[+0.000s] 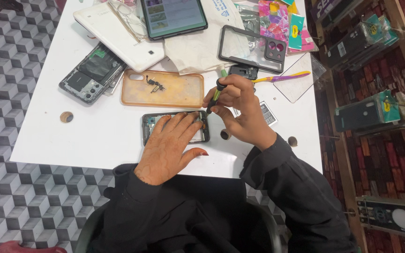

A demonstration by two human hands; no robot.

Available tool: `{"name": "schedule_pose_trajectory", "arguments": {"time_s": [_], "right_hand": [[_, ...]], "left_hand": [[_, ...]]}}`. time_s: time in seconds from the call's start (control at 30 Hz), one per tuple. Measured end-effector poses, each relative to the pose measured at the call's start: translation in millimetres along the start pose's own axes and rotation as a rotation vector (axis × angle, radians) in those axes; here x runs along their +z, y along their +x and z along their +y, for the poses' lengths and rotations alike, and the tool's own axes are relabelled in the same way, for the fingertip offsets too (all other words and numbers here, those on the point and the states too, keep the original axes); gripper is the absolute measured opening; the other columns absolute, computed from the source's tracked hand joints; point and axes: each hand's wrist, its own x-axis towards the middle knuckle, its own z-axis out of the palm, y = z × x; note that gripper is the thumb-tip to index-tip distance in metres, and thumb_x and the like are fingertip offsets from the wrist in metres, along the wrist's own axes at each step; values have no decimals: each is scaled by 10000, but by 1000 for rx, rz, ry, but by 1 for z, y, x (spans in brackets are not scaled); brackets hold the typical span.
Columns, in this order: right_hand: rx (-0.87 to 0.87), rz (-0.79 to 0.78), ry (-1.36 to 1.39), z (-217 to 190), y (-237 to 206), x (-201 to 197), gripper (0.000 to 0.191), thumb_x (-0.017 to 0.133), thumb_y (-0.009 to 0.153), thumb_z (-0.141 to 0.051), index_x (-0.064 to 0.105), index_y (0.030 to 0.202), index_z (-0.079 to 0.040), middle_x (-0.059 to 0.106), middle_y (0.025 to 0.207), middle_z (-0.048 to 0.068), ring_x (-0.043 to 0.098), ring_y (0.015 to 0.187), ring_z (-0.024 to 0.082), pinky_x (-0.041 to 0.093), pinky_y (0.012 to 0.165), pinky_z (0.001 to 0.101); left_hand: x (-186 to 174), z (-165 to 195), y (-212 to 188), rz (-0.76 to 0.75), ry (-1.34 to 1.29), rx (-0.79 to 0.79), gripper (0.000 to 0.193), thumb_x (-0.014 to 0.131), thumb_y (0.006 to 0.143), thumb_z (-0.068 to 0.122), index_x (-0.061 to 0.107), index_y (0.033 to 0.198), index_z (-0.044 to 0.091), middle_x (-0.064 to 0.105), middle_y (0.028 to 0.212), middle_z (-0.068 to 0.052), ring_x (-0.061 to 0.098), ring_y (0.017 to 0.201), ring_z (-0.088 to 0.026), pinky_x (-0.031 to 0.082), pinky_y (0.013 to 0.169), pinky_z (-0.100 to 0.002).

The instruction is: The person uses a screwdriver to remove screws from a disassembled smartphone lying on a white workbench. They loosen and remove several screws from the phone's frame and place them on a nearby tray. The workspace contains other phone parts and tools.

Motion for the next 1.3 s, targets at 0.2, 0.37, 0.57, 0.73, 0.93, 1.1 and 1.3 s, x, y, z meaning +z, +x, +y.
{"name": "schedule_pose_trajectory", "arguments": {"time_s": [0.2,0.37,0.57,0.73,0.93,1.1,1.3], "right_hand": [[28,-10,34,-2,0,0,644,550,970,224,266,1436,-119,644,1175,167,725,1131,255,643,970,376],[23,-12,30,-2,0,0,641,552,973,222,266,1435,-119,647,1177,164,726,1136,250,641,973,376],[29,-15,46,-1,0,0,640,545,973,224,269,1437,-120,647,1180,164,722,1143,251,635,977,378],[26,-6,62,-1,-1,1,645,544,972,227,266,1439,-120,636,1185,166,715,1148,255,631,981,382],[8,8,67,-2,0,0,656,557,972,228,267,1444,-125,624,1181,167,713,1131,257,642,969,385],[0,12,55,-3,0,0,657,560,971,228,268,1443,-123,629,1176,168,719,1123,253,643,970,386],[-2,45,15,-1,-2,0,673,601,1000,172,215,1452,-144,674,1168,158,718,1090,232,628,959,378]], "left_hand": [[-2,0,0,-5,-8,1,634,701,869,456,575,1338,49,549,1428,-139,469,1337,-325,337,1100,-487],[-2,0,1,-3,-3,0,636,703,866,454,574,1339,49,550,1426,-136,470,1335,-324,338,1099,-488],[-2,0,1,1,4,5,633,703,869,452,574,1337,46,551,1422,-136,473,1331,-322,339,1099,-485],[-2,0,0,1,7,7,637,702,870,451,571,1342,44,554,1421,-136,475,1328,-323,337,1104,-486],[-2,-1,0,2,16,6,637,698,874,456,571,1347,47,553,1423,-140,466,1346,-329,330,1111,-492],[1,-2,-2,-4,3,-1,645,698,878,460,567,1349,40,551,1426,-150,459,1353,-333,320,1115,-491],[5,-4,-5,236,-106,-86,484,768,882,225,601,1271,-11,601,1333,-197,569,1239,-371,461,1043,-453]]}}
